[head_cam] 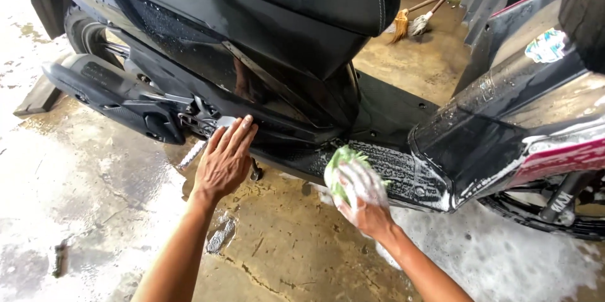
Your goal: The person scrubs a red and black scooter with a soapy green sponge, cleaning the front wheel, body panels, handlebars, and floorboard. They repeatedly dip the sponge into a bucket of soapy water to maintain suds while working on the vehicle.
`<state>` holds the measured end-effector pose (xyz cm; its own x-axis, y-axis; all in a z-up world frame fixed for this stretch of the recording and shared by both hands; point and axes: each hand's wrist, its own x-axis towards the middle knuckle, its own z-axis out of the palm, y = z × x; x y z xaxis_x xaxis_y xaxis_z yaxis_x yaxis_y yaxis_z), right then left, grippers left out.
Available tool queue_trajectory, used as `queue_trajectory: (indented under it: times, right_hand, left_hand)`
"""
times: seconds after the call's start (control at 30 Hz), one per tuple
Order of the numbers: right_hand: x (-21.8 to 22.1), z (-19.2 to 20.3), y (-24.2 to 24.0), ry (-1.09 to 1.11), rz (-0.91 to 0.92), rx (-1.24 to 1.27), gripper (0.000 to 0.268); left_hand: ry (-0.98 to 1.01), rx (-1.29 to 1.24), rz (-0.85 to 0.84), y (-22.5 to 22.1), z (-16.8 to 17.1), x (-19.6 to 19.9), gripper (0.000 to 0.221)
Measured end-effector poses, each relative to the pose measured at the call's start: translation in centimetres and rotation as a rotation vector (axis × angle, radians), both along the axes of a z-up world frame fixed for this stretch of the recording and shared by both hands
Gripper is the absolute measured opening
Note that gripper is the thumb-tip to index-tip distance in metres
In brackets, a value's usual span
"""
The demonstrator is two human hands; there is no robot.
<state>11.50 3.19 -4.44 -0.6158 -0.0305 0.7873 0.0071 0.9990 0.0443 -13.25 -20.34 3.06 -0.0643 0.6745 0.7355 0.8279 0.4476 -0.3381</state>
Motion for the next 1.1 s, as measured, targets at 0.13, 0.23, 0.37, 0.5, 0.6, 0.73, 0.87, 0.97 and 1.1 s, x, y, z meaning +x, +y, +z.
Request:
queue_trajectory:
  times: [0.13, 0.23, 0.37, 0.5, 0.6, 0.73, 0.87, 0.97, 1.1]
  right_hand:
    - [-4.7, 0.3, -1.8, -0.015, 0.098, 0.072, 0.044]
    - [-10.2, 0.2, -4.1, 0.013, 0.181, 0.16, 0.035]
    - [-13.9, 0.4, -6.7, -0.012, -0.695, 1.363, 0.041]
    - [-13.1, -0.1, -6.8, -0.033, 0.293, -0.048, 0.028]
    - [-8.9, 0.1, -3.2, -0.054, 0.236, 0.067, 0.027]
    - [-1.5, -0.9, 1.3, 0.017, 0.084, 0.309, 0.027]
    - [4.5, -4.6, 6.9, 0.031, 0.012, 0.25, 0.035]
    - [9.2, -4.1, 8.4, -0.113, -0.245, 0.102, 0.066]
    - [10.1, -4.3, 8.3, -0.318, -0.477, -0.198, 0.071]
  left_hand:
    - [-0.013, 0.038, -0.065, -0.4, 0.3, 0.0, 0.075]
    - [-0.044, -0.013, -0.018, -1.6, 0.3, 0.1, 0.074]
    - [-0.093, -0.083, -0.037, -2.1, -1.1, 0.1, 0.068]
    - [-0.049, -0.092, -0.06, -1.4, -0.4, 0.9, 0.066]
    - [0.006, -0.051, -0.135, -0.2, 1.3, 1.8, 0.062]
    - [0.087, 0.018, -0.22, 1.4, 2.3, 2.6, 0.058]
    - [0.075, -0.06, -0.285, 4.2, -0.2, 2.2, 0.056]
    - [0.037, -0.221, -0.373, 5.9, -1.4, 3.8, 0.055]
    - [0.069, -0.2, -0.549, 8.8, -2.4, 5.4, 0.056]
